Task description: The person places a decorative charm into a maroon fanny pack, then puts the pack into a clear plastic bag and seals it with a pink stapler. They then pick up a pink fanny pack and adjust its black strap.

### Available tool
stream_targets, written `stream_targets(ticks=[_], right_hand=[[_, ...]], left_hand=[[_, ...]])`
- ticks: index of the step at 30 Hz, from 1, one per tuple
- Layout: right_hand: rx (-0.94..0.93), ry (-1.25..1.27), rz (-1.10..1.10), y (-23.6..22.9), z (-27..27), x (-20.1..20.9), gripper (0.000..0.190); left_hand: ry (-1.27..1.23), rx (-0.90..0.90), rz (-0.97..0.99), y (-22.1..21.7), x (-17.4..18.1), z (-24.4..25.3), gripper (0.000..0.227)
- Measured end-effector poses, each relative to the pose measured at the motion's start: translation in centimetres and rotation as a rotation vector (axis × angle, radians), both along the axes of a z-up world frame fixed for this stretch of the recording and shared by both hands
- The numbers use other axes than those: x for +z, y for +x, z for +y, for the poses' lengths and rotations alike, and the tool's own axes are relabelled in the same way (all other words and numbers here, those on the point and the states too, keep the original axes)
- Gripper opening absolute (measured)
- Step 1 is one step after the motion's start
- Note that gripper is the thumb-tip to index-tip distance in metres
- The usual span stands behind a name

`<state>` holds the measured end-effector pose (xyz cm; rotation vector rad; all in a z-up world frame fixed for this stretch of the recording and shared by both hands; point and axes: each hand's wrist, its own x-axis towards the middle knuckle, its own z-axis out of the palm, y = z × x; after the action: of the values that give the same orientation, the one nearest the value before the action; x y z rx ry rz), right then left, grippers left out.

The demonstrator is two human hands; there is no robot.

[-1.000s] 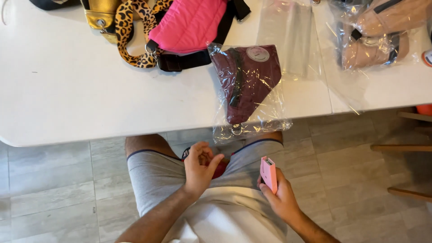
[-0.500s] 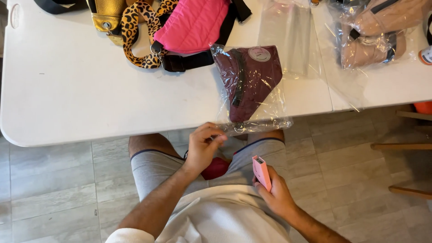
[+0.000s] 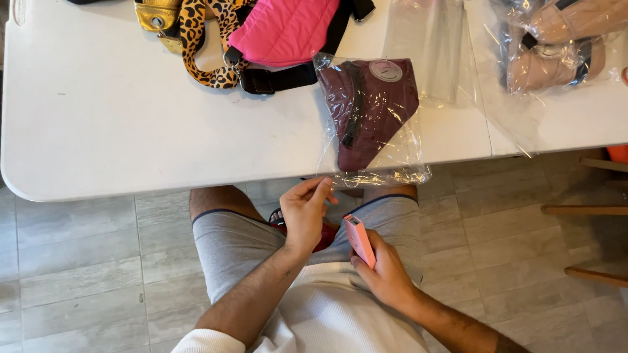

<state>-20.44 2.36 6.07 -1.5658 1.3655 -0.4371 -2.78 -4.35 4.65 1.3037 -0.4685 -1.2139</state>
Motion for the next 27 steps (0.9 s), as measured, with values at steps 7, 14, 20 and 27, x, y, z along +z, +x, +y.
stream_targets(ticks=[7, 14, 20, 27], right_hand=[[-0.031, -0.012, -0.010, 2.0, -1.0, 0.1, 0.038], [-0.071, 0.009, 0.004, 3.3, -1.5, 0.5, 0.034], [-0.121, 0.018, 0.048, 2.7, -1.4, -0.5, 0.034], [-0.130, 0.000, 0.049, 2.7, -0.7, -1.6, 0.036]], left_hand=[[-0.094, 0.056, 0.116, 0.3, 0.4, -0.1, 0.023], [-0.036, -0.090, -0.110, 1.0, -0.8, 0.6, 0.007], [0.051, -0.073, -0.033, 0.4, -1.0, 1.7, 0.005], [0.079, -0.052, 0.115, -0.8, -1.6, 2.7, 0.005]])
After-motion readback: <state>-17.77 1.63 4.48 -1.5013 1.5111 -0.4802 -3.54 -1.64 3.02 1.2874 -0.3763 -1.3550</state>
